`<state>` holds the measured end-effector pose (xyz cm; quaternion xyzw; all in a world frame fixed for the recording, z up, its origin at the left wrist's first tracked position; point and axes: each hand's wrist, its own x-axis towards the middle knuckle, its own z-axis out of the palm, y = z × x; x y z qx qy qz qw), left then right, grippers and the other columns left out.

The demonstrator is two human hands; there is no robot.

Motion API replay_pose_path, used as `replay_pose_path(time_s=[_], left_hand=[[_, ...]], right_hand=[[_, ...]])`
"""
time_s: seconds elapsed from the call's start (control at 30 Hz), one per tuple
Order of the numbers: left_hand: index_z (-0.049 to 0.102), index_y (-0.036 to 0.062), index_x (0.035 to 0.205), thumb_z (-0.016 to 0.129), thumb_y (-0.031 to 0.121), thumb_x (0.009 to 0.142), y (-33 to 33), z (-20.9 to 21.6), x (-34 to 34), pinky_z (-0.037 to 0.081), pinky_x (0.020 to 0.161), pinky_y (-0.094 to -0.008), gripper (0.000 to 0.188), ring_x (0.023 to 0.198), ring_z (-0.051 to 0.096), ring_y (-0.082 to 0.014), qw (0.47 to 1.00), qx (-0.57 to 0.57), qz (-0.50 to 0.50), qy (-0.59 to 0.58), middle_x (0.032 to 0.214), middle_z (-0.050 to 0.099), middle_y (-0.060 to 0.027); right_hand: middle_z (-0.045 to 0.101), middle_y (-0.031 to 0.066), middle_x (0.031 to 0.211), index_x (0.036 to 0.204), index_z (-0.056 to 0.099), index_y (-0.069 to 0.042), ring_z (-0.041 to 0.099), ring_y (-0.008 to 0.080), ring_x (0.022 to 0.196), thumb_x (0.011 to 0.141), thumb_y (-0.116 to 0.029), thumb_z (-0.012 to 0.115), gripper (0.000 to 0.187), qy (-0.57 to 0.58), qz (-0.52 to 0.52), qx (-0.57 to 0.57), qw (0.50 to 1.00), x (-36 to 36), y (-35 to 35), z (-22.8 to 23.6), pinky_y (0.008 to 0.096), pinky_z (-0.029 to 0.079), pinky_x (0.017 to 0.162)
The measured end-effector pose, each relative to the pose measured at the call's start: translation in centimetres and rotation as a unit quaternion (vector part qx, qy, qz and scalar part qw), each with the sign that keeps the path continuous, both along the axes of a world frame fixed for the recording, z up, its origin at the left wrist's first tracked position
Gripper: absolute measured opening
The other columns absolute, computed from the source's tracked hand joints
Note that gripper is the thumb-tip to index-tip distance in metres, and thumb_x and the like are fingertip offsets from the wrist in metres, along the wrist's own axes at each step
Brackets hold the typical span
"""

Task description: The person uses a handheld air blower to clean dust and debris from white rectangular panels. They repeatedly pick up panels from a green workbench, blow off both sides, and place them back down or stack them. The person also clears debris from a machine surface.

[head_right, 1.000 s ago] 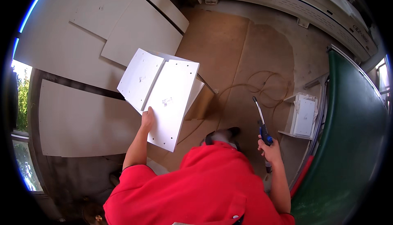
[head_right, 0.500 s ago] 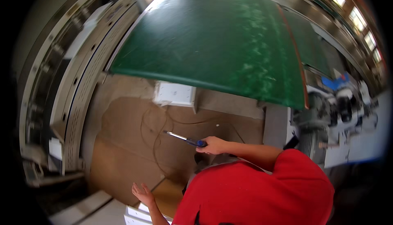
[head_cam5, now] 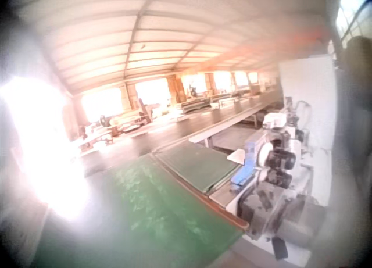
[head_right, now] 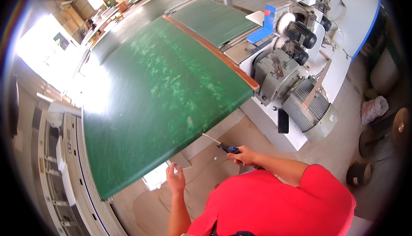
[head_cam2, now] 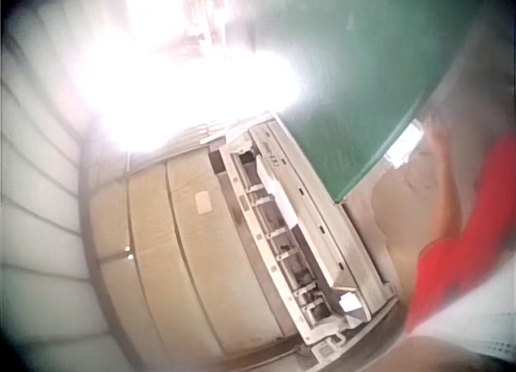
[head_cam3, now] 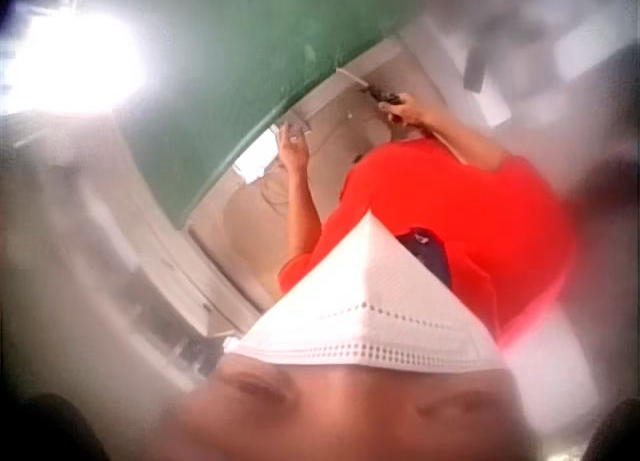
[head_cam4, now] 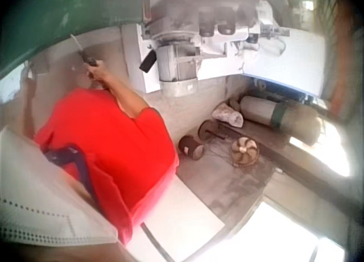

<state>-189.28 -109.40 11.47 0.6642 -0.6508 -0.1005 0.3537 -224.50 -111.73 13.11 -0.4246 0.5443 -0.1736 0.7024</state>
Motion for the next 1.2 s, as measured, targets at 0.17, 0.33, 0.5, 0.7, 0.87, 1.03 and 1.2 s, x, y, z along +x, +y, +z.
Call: replay_pose_path(time_s=[0.17,0.33,0.5,0.7,0.87,1.03,1.2], left_hand=[[0.063,-0.0023,0.107,0.066,0.011,0.084,-9.6,0.2,-8.3,0.046,0.091,-0.0412,0.027,0.105,0.058,-0.0343,0.997,0.029,-0.07,0.018,0.107,0.064,-0.0167],[0.064,-0.0021,0.107,0.066,0.01,0.083,-20.7,1.6,-13.8,0.047,0.089,-0.0418,0.028,0.103,0.058,-0.0352,0.987,0.028,-0.16,-0.01,0.106,0.064,-0.0168],[0.064,-0.002,0.109,0.066,0.013,0.083,-35.5,2.6,-20.6,0.048,0.09,-0.0417,0.03,0.104,0.058,-0.0359,0.966,-0.006,-0.258,-0.032,0.109,0.064,-0.018],[0.061,-0.0003,0.114,0.067,0.016,0.082,-53.8,3.4,-32.9,0.047,0.091,-0.0428,0.036,0.107,0.057,-0.0355,0.916,-0.082,-0.391,-0.009,0.11,0.063,-0.0167],[0.061,0.0039,0.117,0.068,0.021,0.081,-66.2,1.0,-44.5,0.043,0.098,-0.0447,0.041,0.122,0.05,-0.0316,0.885,-0.11,-0.448,-0.062,0.123,0.059,-0.0122],[0.056,0.0076,0.13,0.056,0.041,0.092,-72.9,-1.5,-50.1,0.027,0.114,-0.0453,0.051,0.135,0.037,-0.0289,0.867,-0.123,-0.45,-0.175,0.137,0.05,-0.0112],[0.059,0.0053,0.124,0.056,0.046,0.089,-72.1,-3.3,-46.3,0.028,0.11,-0.0471,0.054,0.121,0.045,-0.0307,0.885,-0.066,-0.416,-0.2,0.12,0.053,-0.0149]], right_hand=[[0.063,0.0009,0.071,0.086,0.062,-0.008,0.059,0.0098,0.064,0.09,-0.051,0.064,0.043,-0.023,-0.077,-0.02,0.997,-6.7,-4.8,0.6,0.0267,0.045,0.048],[0.066,0.003,0.075,0.091,0.064,-0.008,0.061,0.0109,0.067,0.09,-0.046,0.064,0.039,-0.028,-0.185,-0.024,0.982,-12.4,-8.7,1.5,0.0259,0.046,0.05],[0.066,0.0035,0.079,0.116,0.061,-0.008,0.061,0.0098,0.072,0.092,-0.038,0.063,0.039,-0.029,-0.314,-0.021,0.949,-15.7,-9.7,0.4,0.0247,0.046,0.052],[0.066,0.0027,0.082,0.123,0.06,-0.008,0.06,0.0095,0.077,0.093,-0.04,0.061,0.044,0.031,-0.398,0.004,0.917,-15.6,-10.5,2.1,0.0251,0.049,0.057],[0.067,0.0034,0.081,0.116,0.064,-0.004,0.061,0.011,0.074,0.093,-0.041,0.062,0.044,0.087,-0.433,0.065,0.895,-13.3,-12.3,3.5,0.0268,0.051,0.059],[0.067,0.0043,0.076,0.097,0.066,-0.003,0.062,0.0121,0.069,0.092,-0.035,0.064,0.032,0.093,-0.405,0.124,0.901,-11.1,-15.8,5.2,0.0277,0.051,0.058],[0.056,0.0048,0.052,0.07,0.061,-0.005,0.054,0.0128,0.044,0.092,-0.033,0.064,0.036,0.132,-0.614,0.1,0.772,-13.7,-17.6,4.2,0.0289,0.043,0.043]])
